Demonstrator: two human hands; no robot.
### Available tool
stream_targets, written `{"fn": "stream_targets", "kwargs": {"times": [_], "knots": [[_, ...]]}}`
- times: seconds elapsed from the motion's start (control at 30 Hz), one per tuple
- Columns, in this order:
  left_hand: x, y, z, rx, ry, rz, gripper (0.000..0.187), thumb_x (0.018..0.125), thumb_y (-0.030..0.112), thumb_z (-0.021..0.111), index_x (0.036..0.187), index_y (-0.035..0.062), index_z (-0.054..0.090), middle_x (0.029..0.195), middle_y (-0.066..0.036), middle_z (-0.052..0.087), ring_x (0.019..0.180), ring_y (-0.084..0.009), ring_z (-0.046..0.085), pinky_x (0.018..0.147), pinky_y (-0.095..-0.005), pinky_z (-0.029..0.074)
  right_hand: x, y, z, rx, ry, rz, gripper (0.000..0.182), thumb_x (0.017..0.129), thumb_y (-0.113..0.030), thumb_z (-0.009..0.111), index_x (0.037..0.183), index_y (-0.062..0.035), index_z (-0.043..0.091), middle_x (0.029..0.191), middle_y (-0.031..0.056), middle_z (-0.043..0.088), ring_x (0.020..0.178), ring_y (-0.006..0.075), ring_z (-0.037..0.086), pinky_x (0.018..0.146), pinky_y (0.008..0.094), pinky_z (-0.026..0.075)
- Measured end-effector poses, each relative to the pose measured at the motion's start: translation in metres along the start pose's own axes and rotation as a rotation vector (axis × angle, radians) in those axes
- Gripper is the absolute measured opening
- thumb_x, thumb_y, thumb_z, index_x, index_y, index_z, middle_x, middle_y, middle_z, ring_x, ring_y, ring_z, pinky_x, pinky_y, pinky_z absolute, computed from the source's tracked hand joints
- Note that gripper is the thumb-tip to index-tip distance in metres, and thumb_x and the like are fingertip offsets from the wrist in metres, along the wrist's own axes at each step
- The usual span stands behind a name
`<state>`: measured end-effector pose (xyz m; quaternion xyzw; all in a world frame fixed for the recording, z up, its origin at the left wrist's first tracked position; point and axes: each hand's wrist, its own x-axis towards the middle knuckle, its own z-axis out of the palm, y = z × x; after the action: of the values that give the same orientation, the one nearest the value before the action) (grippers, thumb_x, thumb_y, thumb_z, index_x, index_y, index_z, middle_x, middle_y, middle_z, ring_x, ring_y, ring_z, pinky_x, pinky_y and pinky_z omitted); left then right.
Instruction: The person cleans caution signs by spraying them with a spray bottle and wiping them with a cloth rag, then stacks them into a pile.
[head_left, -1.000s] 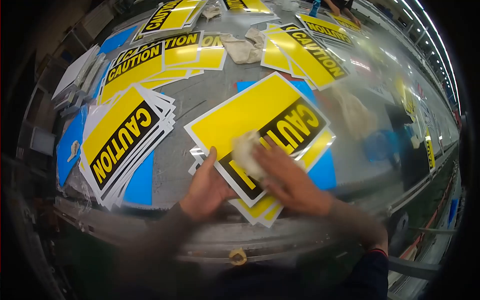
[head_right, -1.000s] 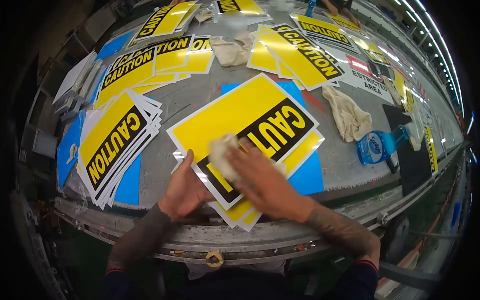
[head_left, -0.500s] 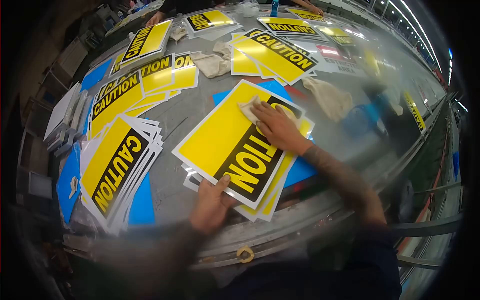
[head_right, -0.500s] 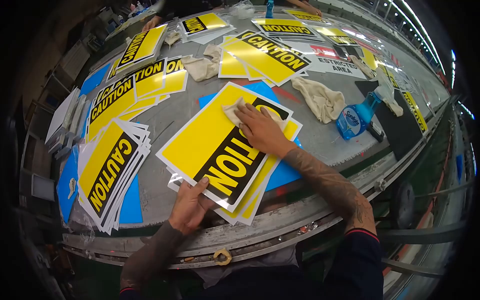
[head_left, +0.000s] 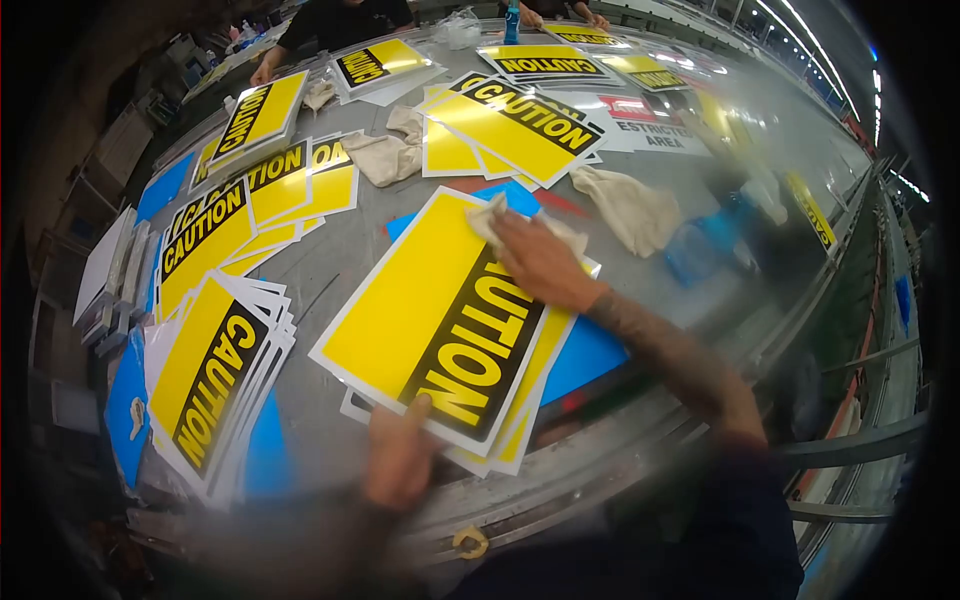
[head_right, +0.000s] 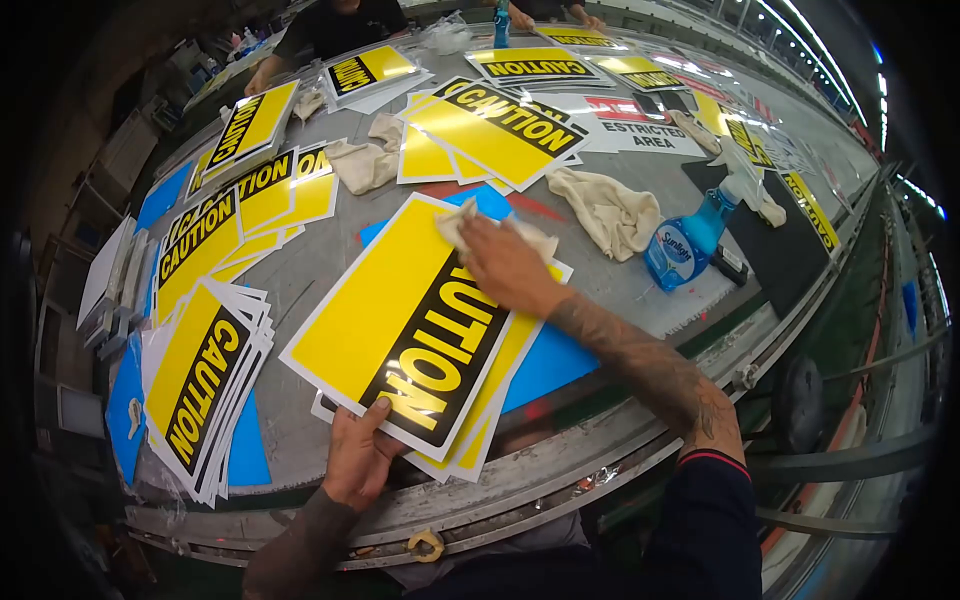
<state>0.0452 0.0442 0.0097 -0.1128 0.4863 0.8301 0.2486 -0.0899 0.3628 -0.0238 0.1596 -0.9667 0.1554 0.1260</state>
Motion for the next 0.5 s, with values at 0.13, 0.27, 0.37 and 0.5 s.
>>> {"fn": "stream_targets", "kwargs": {"times": [0.13,0.27,0.37,0.5], "knots": [[-0.003,0.004,0.005,-0.003,-0.008,-0.001,0.043,0.11,0.006,0.056,0.149,-0.0004,0.04,0.147,-0.021,0.059,0.129,-0.0358,0.068,0.103,-0.0569,0.064,-0.02,-0.046,-0.005,0.136,-0.094,-0.151,0.05,0.114,-0.029,0.047,0.159,-0.0068,0.05,0.167,0.016,0.046,0.154,0.0343,0.043,0.13,0.056,0.026],[-0.002,-0.001,-0.001,-0.007,-0.027,-0.008,0.042,0.11,0.006,0.055,0.149,-0.0001,0.039,0.147,-0.021,0.059,0.129,-0.0357,0.069,0.103,-0.0559,0.064,0.011,0.012,-0.01,0.171,-0.043,0.032,0.052,0.114,-0.029,0.047,0.16,-0.006,0.047,0.168,0.018,0.045,0.155,0.0373,0.042,0.132,0.0543,0.024],[-0.002,-0.001,0.001,-0.011,-0.01,0.008,0.041,0.11,0.005,0.055,0.147,-0.001,0.038,0.145,-0.021,0.06,0.128,-0.0351,0.069,0.103,-0.0559,0.064,-0.01,-0.024,0.011,-0.003,0.048,-0.156,0.058,0.111,-0.027,0.055,0.16,0.0011,0.043,0.168,0.0262,0.042,0.154,0.0404,0.042,0.131,0.0544,0.027],[-0.005,-0.005,-0.001,-0.021,0.015,-0.004,0.038,0.11,0.005,0.055,0.145,-0.0011,0.041,0.144,-0.02,0.061,0.126,-0.0332,0.07,0.103,-0.0549,0.064,-0.027,-0.024,-0.008,0.05,0.058,-0.146,0.052,0.107,-0.023,0.058,0.152,0.0029,0.053,0.156,0.0223,0.055,0.144,0.0376,0.053,0.122,0.0549,0.038]]}}
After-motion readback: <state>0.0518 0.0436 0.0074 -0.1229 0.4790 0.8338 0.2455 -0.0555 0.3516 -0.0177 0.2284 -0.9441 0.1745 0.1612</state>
